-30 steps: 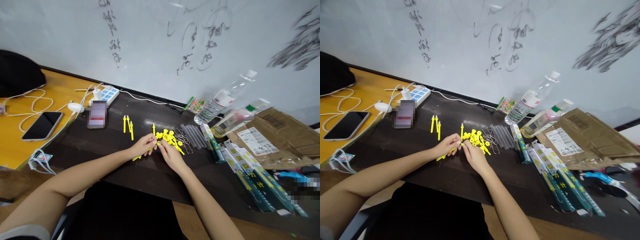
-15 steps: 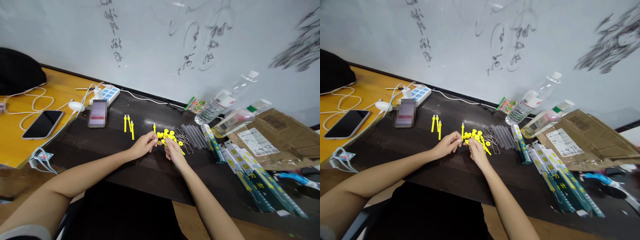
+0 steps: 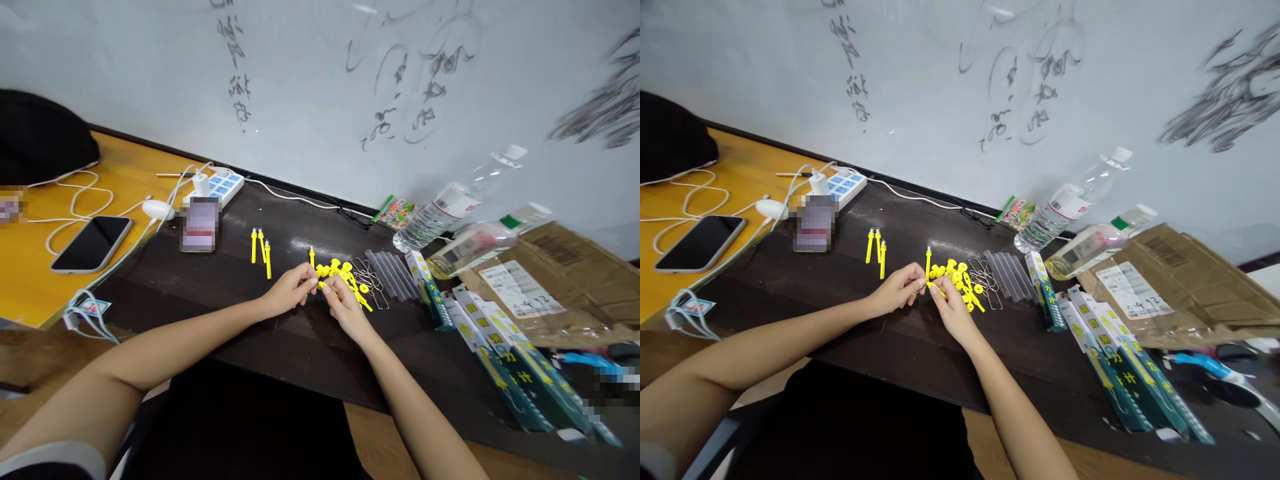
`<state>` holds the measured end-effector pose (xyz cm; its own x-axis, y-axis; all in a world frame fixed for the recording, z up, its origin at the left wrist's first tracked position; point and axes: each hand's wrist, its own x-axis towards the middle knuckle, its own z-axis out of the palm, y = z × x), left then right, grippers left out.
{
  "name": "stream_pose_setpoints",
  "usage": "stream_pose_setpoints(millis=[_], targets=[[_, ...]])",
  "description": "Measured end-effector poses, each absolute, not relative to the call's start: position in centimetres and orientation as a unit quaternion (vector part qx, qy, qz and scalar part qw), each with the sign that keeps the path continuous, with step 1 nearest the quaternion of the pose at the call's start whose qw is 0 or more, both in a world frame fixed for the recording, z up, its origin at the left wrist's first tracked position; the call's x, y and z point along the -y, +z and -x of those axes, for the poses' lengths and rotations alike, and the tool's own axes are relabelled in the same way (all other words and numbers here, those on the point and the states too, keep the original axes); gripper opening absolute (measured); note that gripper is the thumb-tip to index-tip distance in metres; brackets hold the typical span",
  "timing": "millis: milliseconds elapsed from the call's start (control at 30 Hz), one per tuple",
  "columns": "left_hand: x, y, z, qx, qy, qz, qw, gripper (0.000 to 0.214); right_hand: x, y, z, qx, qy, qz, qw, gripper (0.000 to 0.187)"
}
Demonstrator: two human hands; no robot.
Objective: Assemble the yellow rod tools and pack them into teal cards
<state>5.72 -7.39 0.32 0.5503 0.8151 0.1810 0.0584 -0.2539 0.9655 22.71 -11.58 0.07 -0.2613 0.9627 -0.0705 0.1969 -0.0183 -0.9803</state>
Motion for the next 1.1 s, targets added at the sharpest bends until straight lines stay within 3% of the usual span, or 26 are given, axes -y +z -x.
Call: stream_pose_setpoints(millis=[200,367,433,567,700,867,1000,1100], targets=[[7.6,0.5,-5.5,-0.305,0.371,-0.739,0.473,0.013,11.9,0.4,-22.3,0.685,0.353,0.487,0.412,0.021],[7.7,0.8,-5.0,-0.322,0.343,-0.832,0.293,0.011,12.3,0.8,-22.1,0.715,0.288,0.5,0.394,0.015],[7.6,0.8,-4.9,-0.323,0.316,-0.865,0.217,0.013,12.2,0.6,-22.1,0.686,0.344,0.497,0.405,0.018],[7.4,0.5,-4.6,-0.28,0.254,-0.92,0.104,0.018,12.0,0.4,-22.3,0.554,0.58,0.439,0.404,0.027],[7.1,0.5,-4.4,-0.246,0.227,-0.94,0.062,0.018,12.1,1.2,-22.5,0.453,0.717,0.374,0.374,0.032],[7.1,1.0,-4.3,-0.236,0.278,-0.907,0.212,0.014,12.0,1.5,-22.8,0.444,0.752,0.358,0.33,0.031],[7.0,0.9,-4.7,-0.252,0.302,-0.809,0.437,0.013,11.8,0.5,-22.5,0.532,0.628,0.401,0.403,0.031],[6.9,0.5,-5.0,-0.253,0.299,-0.746,0.539,0.014,11.8,0.0,-22.4,0.568,0.568,0.424,0.417,0.031]])
